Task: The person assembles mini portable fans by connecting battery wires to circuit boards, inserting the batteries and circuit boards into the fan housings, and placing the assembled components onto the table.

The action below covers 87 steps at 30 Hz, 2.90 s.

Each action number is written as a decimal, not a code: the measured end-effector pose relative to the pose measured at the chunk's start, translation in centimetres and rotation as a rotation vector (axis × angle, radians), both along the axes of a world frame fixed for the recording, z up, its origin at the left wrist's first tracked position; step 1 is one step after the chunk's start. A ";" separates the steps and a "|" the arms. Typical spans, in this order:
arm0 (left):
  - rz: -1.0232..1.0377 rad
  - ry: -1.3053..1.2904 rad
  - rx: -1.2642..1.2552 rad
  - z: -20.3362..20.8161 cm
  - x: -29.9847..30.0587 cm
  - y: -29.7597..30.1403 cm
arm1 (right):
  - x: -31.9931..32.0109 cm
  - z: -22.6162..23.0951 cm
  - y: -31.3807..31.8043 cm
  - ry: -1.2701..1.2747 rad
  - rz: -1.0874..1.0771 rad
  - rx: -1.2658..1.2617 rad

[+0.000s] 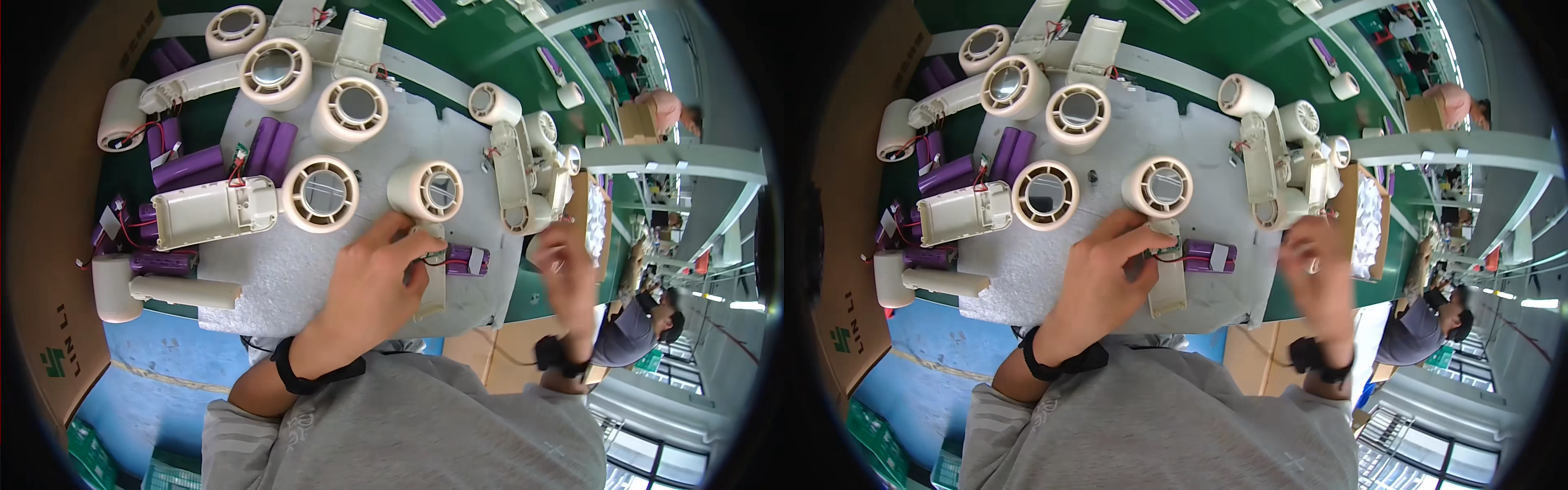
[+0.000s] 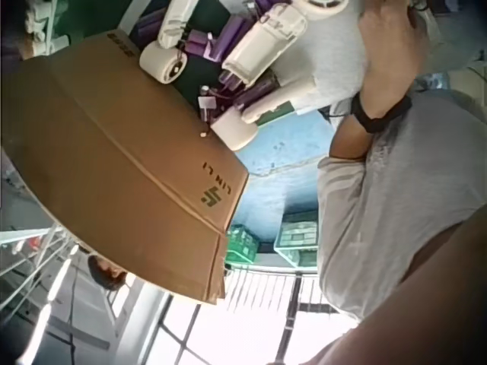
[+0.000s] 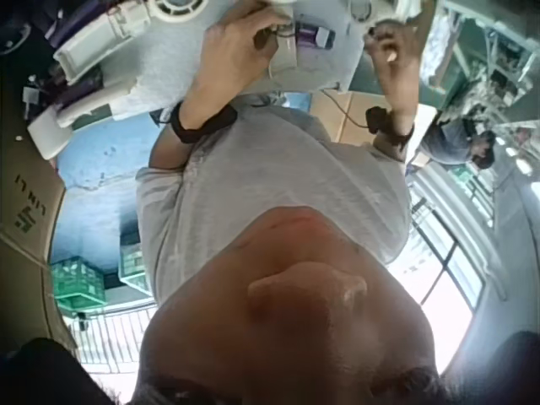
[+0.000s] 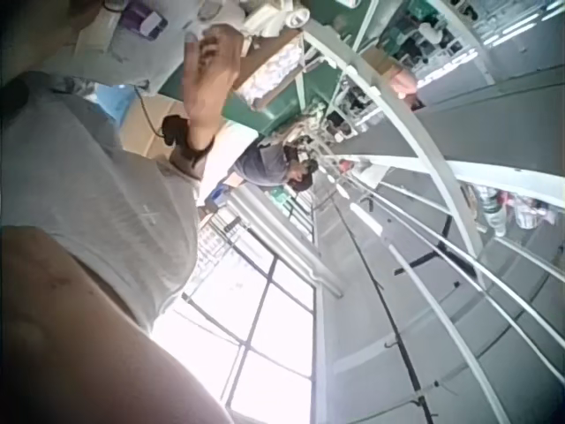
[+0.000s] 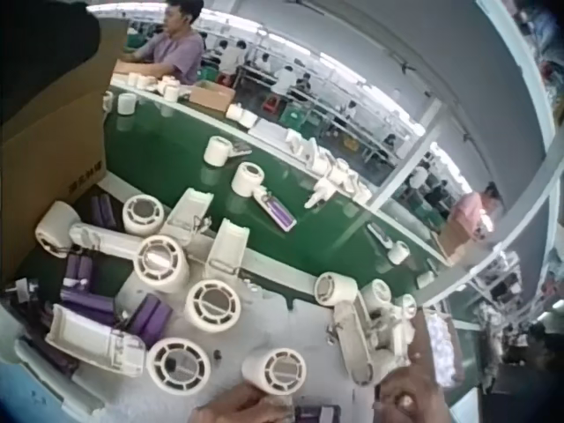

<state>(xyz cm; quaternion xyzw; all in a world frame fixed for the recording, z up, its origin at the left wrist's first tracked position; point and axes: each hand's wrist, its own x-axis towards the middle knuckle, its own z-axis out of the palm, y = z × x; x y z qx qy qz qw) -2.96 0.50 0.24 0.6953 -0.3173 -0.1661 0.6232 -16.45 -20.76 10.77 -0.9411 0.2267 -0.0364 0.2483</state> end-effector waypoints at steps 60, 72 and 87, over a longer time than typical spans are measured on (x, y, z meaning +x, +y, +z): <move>-0.062 -0.023 0.020 -0.4 0.1 0.4 | 1.9 -3.9 4.8 0.120 0.104 0.008; -0.058 -0.031 0.012 0.1 0.3 0.8 | -4.3 3.0 -9.2 0.191 -0.584 -0.578; -0.049 -0.017 -0.080 -0.3 0.5 0.4 | 28.1 -3.7 -29.1 0.467 0.307 -0.709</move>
